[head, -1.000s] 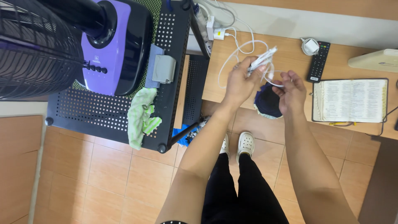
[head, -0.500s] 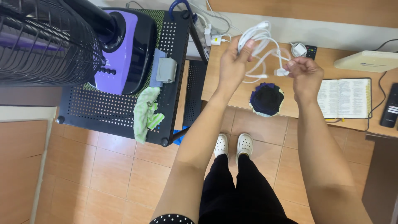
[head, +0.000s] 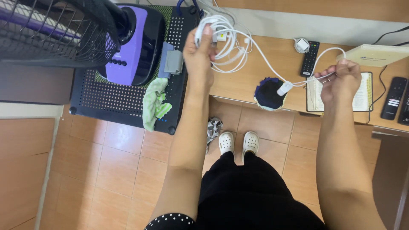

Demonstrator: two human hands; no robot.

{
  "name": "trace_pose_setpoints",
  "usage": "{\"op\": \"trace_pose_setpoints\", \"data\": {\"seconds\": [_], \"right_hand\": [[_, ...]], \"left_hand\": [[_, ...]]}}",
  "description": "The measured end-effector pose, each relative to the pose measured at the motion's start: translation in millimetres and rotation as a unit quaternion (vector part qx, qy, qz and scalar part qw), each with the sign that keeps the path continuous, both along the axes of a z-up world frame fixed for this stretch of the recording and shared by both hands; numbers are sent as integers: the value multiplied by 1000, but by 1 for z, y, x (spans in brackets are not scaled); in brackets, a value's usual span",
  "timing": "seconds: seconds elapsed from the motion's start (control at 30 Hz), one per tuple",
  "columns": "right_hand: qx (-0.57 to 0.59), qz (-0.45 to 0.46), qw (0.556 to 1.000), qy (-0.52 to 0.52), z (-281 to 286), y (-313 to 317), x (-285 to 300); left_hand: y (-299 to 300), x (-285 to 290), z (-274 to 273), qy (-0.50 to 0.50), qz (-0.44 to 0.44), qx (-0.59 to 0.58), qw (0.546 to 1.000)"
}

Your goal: The person wraps a white charging cable around its adapter and places it on the desk. Then they wipe the desk surface and the covers of two books with a cloth.

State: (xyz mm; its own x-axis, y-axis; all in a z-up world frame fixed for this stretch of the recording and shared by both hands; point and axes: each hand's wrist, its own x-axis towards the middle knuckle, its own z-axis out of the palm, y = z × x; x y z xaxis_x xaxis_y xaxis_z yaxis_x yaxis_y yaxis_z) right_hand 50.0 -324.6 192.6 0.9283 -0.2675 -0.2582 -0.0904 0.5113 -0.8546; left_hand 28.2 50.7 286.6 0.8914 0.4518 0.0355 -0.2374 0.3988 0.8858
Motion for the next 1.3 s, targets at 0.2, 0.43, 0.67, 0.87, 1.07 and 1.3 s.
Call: {"op": "trace_pose_setpoints", "data": {"seconds": [0.2,0.43,0.67,0.87,1.07,1.3], "right_hand": [[67,100,993,-21,-11,-25,-12],[-122,237,959,-95,38,22,-28],[19,111,980,-162,36,6,-14],[26,72,973,-219,67,-20,-29],[22,80,975,-206,83,-35,-39],[68,182,966,-171,115,-20,-50]], "left_hand": [[17,-17,10,4,16,-21,1000],[-30,9,5,-35,-31,17,999],[-72,60,-104,114,-27,225,967],[-94,85,-202,280,-74,53,956],[-117,110,-246,214,-195,92,953],[-162,17,-105,33,-399,343,849]]}}
